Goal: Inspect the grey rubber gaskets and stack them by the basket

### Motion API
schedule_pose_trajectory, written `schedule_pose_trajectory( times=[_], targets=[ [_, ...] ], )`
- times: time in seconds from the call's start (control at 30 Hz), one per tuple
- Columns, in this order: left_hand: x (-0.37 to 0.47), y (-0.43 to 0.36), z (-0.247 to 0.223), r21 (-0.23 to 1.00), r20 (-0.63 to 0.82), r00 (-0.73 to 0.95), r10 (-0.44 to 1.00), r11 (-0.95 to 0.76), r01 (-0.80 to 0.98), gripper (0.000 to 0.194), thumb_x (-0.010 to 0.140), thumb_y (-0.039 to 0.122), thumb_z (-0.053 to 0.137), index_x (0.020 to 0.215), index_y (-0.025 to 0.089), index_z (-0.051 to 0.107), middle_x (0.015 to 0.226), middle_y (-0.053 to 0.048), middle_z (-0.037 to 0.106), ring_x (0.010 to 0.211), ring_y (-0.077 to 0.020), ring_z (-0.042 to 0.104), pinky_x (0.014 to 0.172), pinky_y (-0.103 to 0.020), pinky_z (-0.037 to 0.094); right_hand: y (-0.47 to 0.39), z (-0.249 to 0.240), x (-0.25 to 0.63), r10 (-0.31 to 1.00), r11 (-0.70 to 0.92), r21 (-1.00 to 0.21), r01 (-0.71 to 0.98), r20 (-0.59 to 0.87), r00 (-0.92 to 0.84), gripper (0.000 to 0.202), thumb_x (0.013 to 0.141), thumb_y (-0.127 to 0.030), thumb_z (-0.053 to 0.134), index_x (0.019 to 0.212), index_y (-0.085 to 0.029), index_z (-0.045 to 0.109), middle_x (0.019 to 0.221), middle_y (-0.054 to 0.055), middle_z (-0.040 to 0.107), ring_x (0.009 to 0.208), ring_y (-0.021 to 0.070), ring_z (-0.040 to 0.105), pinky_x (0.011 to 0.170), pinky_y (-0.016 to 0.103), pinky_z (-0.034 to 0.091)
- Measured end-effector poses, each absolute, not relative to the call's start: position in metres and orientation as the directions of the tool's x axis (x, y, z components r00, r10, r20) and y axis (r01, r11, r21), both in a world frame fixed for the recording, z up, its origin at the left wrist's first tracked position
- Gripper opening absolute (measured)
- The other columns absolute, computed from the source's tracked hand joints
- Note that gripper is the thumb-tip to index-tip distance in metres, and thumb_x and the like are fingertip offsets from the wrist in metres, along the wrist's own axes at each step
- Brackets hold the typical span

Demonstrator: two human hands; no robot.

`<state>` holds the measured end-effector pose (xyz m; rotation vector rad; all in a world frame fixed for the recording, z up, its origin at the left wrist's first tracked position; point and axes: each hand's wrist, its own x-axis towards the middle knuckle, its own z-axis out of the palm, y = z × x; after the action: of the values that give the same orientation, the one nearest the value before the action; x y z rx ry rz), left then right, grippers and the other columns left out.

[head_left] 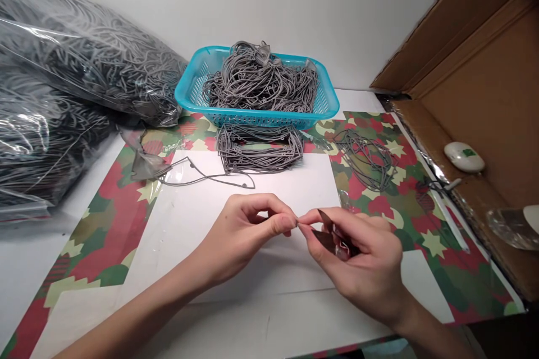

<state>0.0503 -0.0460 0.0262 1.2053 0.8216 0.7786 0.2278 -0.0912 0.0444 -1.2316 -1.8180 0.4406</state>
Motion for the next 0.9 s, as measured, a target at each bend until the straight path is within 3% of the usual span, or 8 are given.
schedule_pose_trajectory(
  times=[0.27, 0.43, 0.63, 0.9],
  targets=[
    [0.055, -0.049, 0.027, 0.968, -0.159, 0.433, 0.887, 0.226, -0.107, 0.013, 0.078, 0.024, 0.072, 0.067, 0.019, 0.072, 0.061, 0.003, 0.065, 0.059, -0.0087, 0.055, 0.054, -0.018, 0.041, -0.088, 0.035, 0.228, 0.803, 0.565, -0.559, 0.607, 0.542, -0.249, 0.020, 0.079, -0.006, 0.058, 0.095, -0.018, 0.061, 0.057, -0.007, 0.058, 0.042, 0.0053, 0.046, 0.044, 0.017, 0.040],
    [0.061, -0.053, 0.028, 0.943, -0.235, 0.394, 0.889, 0.308, -0.131, 0.013, 0.078, 0.024, 0.071, 0.067, 0.018, 0.072, 0.062, 0.002, 0.066, 0.059, -0.0097, 0.057, 0.055, -0.019, 0.042, -0.085, 0.033, 0.225, 0.747, 0.620, -0.433, 0.654, 0.581, -0.323, 0.025, 0.078, -0.002, 0.047, 0.095, -0.016, 0.058, 0.052, -0.006, 0.057, 0.039, 0.0075, 0.051, 0.043, 0.019, 0.040],
    [0.065, -0.057, 0.028, 0.908, -0.291, 0.391, 0.873, 0.380, -0.174, 0.024, 0.083, 0.033, 0.069, 0.066, 0.017, 0.069, 0.060, 0.001, 0.065, 0.057, -0.0104, 0.057, 0.056, -0.021, 0.043, -0.082, 0.032, 0.222, 0.695, 0.641, -0.281, 0.715, 0.609, -0.383, 0.021, 0.088, -0.007, 0.039, 0.098, -0.012, 0.057, 0.051, -0.003, 0.057, 0.036, 0.0099, 0.050, 0.036, 0.023, 0.035],
    [0.062, -0.057, 0.029, 0.921, -0.280, 0.357, 0.891, 0.354, -0.162, 0.022, 0.079, 0.033, 0.072, 0.064, 0.017, 0.067, 0.057, 0.003, 0.058, 0.055, -0.0089, 0.049, 0.054, -0.021, 0.038, -0.080, 0.029, 0.224, 0.701, 0.633, -0.283, 0.720, 0.605, -0.378, 0.023, 0.083, -0.001, 0.038, 0.095, -0.014, 0.053, 0.051, -0.006, 0.047, 0.037, 0.0082, 0.043, 0.037, 0.021, 0.033]
  ],
)
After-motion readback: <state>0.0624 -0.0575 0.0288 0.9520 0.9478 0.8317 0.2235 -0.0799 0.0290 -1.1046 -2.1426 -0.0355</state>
